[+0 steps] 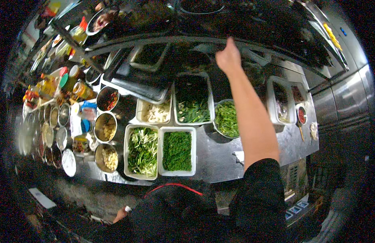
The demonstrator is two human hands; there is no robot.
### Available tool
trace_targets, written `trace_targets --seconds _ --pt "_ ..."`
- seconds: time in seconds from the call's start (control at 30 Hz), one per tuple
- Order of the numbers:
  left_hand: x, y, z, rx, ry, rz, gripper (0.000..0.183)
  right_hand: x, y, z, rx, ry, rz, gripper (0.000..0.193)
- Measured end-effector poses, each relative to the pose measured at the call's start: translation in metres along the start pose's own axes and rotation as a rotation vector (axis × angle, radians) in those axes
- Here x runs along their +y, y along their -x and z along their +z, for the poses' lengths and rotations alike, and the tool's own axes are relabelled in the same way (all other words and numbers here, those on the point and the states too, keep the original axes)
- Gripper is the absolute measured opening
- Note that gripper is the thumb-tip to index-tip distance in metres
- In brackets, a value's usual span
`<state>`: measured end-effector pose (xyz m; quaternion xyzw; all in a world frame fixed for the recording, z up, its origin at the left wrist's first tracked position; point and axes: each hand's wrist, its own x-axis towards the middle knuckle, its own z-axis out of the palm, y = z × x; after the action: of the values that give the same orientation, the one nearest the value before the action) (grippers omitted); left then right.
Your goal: The person retrieves leafy vegetables from a container, transfers them to a plate, washes them under a tap, and places them in a strainer. The person then handles sliced cucumbers and adds seasoning from small containers.
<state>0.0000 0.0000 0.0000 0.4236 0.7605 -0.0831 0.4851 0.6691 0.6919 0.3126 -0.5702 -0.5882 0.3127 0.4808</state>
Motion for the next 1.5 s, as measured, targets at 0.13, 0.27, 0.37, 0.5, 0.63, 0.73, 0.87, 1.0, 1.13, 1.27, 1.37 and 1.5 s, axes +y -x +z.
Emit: trace_targets --seconds 0.13,0.27,0.37,0.5,0.63,0.73,0.87,1.0,1.13,1.27,1.37,1.5 --pt "0.057 0.004 -0.024 0.03 -0.058 -0.058 0.038 -0.005 0.04 0.001 0.238 0.499 -0.057 0.068" --pt "0.118 -0.006 -0.029 0.033 -0.031 -0.032 0.038 0.024 0.067 -0.041 0.325 0.459 -0.081 0.051" --pt "0.18 -0.02 -0.028 0.055 -0.022 0.011 0.038 0.044 0.073 -0.109 0.353 -0.089 0.296 0.041" --pt "0.289 -0.036 -0.01 0.118 0.007 0.104 0.037 0.073 0.074 -0.2 0.488 -0.368 0.412 0.045" --pt "0.386 -0.023 0.043 0.185 0.079 0.175 0.037 0.121 0.067 -0.255 0.417 -0.638 0.404 0.036" --pt "0.444 -0.004 0.096 0.192 0.099 0.21 0.037 0.155 0.07 -0.276 0.333 -0.844 0.415 0.037" --pt "0.504 0.022 0.15 0.167 0.128 0.247 0.037 0.154 0.065 -0.309 0.259 -0.918 0.417 0.036" --pt "0.539 0.042 0.18 0.172 0.137 0.283 0.037 0.145 0.048 -0.338 0.258 -0.937 0.289 0.035" --pt "0.563 0.051 0.188 0.192 0.141 0.327 0.037 0.147 0.049 -0.339 0.221 -0.938 0.31 0.026" --pt "0.581 0.053 0.184 0.218 0.174 0.363 0.037 0.149 0.052 -0.341 0.188 -0.906 0.344 0.025" --pt "0.597 0.055 0.188 0.234 0.191 0.371 0.037 0.146 0.04 -0.357 0.179 -0.889 0.335 0.037" --pt "0.636 0.063 0.207 0.261 0.207 0.371 0.036 0.145 0.003 -0.38 0.301 -0.967 0.345 0.048"
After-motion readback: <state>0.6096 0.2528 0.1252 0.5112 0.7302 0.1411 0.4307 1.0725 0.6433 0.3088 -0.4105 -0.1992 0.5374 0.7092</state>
